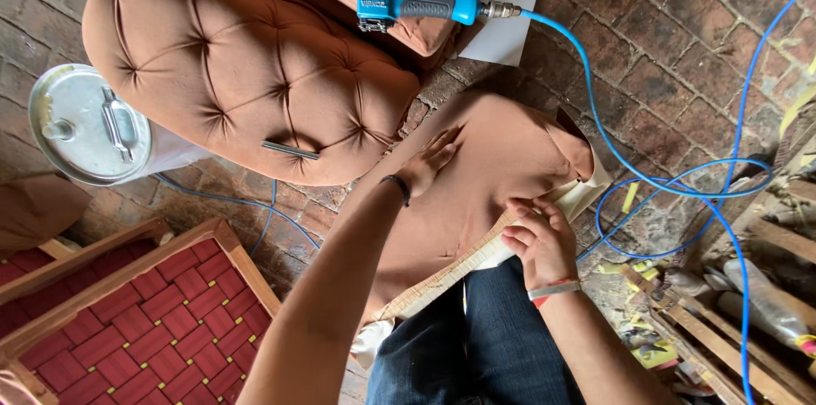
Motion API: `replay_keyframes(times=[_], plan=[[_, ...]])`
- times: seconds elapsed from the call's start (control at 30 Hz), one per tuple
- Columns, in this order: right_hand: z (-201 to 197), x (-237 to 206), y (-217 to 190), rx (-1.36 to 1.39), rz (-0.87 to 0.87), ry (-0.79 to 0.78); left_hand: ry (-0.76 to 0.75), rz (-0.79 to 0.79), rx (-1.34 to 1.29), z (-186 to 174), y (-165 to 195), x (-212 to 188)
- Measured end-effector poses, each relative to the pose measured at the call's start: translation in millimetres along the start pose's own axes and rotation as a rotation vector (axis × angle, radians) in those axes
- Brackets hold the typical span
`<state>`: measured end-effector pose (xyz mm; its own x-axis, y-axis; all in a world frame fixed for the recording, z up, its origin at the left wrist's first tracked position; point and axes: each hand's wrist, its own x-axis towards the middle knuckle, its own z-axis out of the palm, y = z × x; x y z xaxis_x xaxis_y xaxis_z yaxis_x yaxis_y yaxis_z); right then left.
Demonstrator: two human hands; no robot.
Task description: The person uses a pneumatic staple gun to attach brown fabric to a rectangular cushion. They smooth and fold the fabric edges, then staple along the sides and corners to secure the covering.
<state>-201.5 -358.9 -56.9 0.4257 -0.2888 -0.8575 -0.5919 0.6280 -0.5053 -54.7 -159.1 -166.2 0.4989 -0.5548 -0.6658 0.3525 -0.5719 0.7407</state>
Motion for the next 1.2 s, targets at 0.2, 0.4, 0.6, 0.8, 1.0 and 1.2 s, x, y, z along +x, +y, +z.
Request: replay_keyframes(times=[0.2, 0.4, 0.6, 0.8, 1.0, 1.2], plan=[[-2, 36, 8, -0.188, 0.203, -0.143, -0.023, -0.039, 0.120, 5, 9, 16], [-7, 38, 28, -0.488, -0.206, 0.039, 0.060, -0.025, 0.263, 15, 19, 8], [-17, 30, 34, -0.445, -0.292, -0.009, 0.096, 0.055, 0.610, 34, 47, 2], [-25, 26, 14, -0.593, -0.249, -0.143, 0.204, 0.223, 0.649, 44, 62, -12], [-36, 27, 11, -0.801, -0.243, -0.116, 0.215, 0.202, 0.803, 66, 77, -22], [-35, 37, -4, -0.922, -0.269, -0.300, 0.222, 0.243, 1.028, 95, 78, -25]])
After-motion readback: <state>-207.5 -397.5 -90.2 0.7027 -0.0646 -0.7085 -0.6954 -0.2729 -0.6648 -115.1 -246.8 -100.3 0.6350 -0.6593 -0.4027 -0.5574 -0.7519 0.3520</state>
